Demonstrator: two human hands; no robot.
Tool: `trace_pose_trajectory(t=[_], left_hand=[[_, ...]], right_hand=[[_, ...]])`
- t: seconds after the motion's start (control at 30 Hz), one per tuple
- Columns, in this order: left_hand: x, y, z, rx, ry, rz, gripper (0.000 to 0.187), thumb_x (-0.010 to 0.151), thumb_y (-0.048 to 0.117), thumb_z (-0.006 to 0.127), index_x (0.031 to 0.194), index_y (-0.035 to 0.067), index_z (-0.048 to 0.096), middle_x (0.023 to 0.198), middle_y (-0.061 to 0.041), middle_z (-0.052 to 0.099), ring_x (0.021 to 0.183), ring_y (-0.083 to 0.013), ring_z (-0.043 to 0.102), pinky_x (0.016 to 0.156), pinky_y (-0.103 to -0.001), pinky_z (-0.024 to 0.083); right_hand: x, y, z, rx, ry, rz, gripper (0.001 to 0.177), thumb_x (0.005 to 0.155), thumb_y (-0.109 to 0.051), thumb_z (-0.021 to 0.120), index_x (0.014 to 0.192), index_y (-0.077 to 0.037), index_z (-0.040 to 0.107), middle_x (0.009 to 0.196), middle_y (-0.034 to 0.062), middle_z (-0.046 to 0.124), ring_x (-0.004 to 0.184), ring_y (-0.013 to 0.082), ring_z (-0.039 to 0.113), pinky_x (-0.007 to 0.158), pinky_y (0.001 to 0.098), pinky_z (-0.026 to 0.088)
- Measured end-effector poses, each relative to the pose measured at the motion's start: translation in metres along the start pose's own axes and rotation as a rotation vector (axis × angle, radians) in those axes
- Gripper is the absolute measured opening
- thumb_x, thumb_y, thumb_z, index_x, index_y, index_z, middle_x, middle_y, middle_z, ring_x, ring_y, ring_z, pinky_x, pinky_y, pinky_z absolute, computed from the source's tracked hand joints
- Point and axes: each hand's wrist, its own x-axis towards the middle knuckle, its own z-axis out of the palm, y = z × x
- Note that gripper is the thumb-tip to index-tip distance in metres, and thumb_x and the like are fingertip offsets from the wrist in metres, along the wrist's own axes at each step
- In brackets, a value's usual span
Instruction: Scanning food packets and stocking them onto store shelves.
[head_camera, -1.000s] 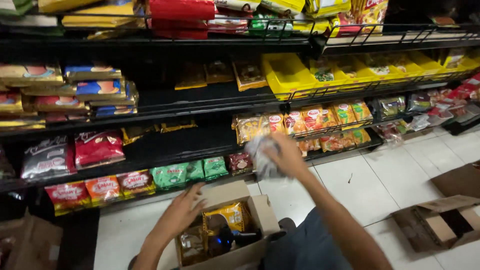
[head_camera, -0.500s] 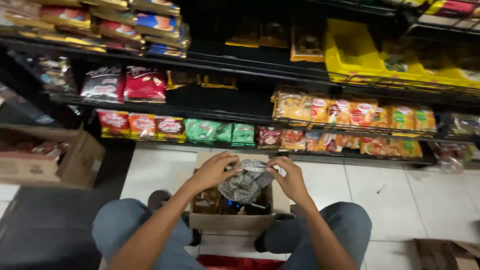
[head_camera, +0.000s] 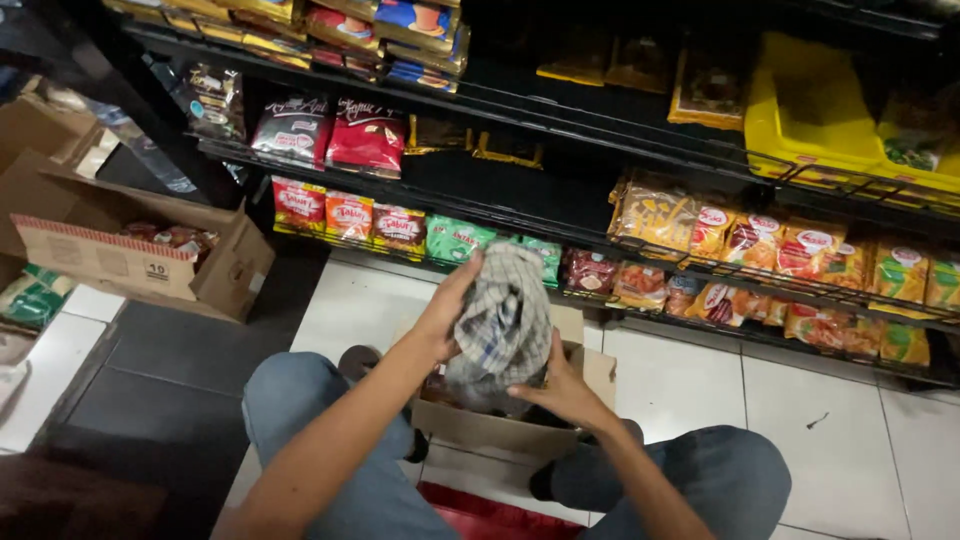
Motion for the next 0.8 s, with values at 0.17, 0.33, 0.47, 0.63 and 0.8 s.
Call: trace_pose_trajectory(t=[0.17, 0.33, 0.47, 0.63, 0.8], left_hand=[[0.032, -0.022, -0.040, 0.056, 0.064, 0.184, 0.048, 0.101, 0.043, 0.063, 0.125, 0.001, 0.061, 0.115, -0.011, 0.069, 0.103, -0.0215, 0.069, 0.091, -0.039, 0.058], [0.041, -0.015, -0.080, 0.459, 0.469, 0.709, 0.037, 0.105, 0.026, 0.066, 0.126, 0.001, 0.049, 0.117, -0.010, 0.057, 0.106, -0.0218, 0.057, 0.093, -0.042, 0.050], [0.035, -0.029, -0.075, 1.347, 0.471, 0.935, 0.073, 0.095, 0.032, 0.071, 0.146, -0.001, 0.030, 0.146, -0.025, 0.043, 0.138, -0.0379, 0.038, 0.115, -0.053, 0.034], [0.001, -0.065, -0.034, 1.414, -0.050, 0.425, 0.127, 0.092, 0.056, 0.070, 0.161, -0.004, -0.017, 0.166, -0.039, 0.009, 0.151, -0.0498, 0.023, 0.124, -0.051, 0.027], [-0.024, -0.111, -0.021, 1.141, -0.066, 0.349, 0.115, 0.083, 0.056, 0.074, 0.161, 0.001, 0.010, 0.122, -0.032, 0.069, 0.105, -0.0370, 0.073, 0.089, -0.044, 0.061]], right_hand=[[0.013, 0.049, 0.021, 0.132, -0.011, -0.109, 0.068, 0.088, -0.024, 0.077, 0.142, 0.004, 0.046, 0.140, 0.0237, 0.059, 0.129, 0.0293, 0.055, 0.110, 0.0405, 0.043], [0.004, 0.027, -0.007, -0.031, 0.257, -0.207, 0.038, 0.092, -0.012, 0.066, 0.128, 0.001, 0.063, 0.110, 0.0128, 0.072, 0.099, 0.0220, 0.066, 0.088, 0.0374, 0.053], [-0.010, -0.020, -0.023, -0.177, 0.419, -0.358, 0.025, 0.096, -0.012, 0.066, 0.116, 0.001, 0.067, 0.100, 0.0106, 0.070, 0.089, 0.0190, 0.065, 0.078, 0.0346, 0.054], [-0.024, -0.007, -0.029, 0.082, 0.431, -0.272, 0.023, 0.103, -0.011, 0.060, 0.122, 0.002, 0.062, 0.099, 0.0070, 0.070, 0.088, 0.0168, 0.062, 0.076, 0.0313, 0.051], [-0.030, -0.014, -0.028, 0.919, 0.154, -0.287, 0.067, 0.097, -0.036, 0.065, 0.154, -0.009, 0.043, 0.142, 0.0088, 0.057, 0.124, 0.0232, 0.060, 0.102, 0.0423, 0.048]])
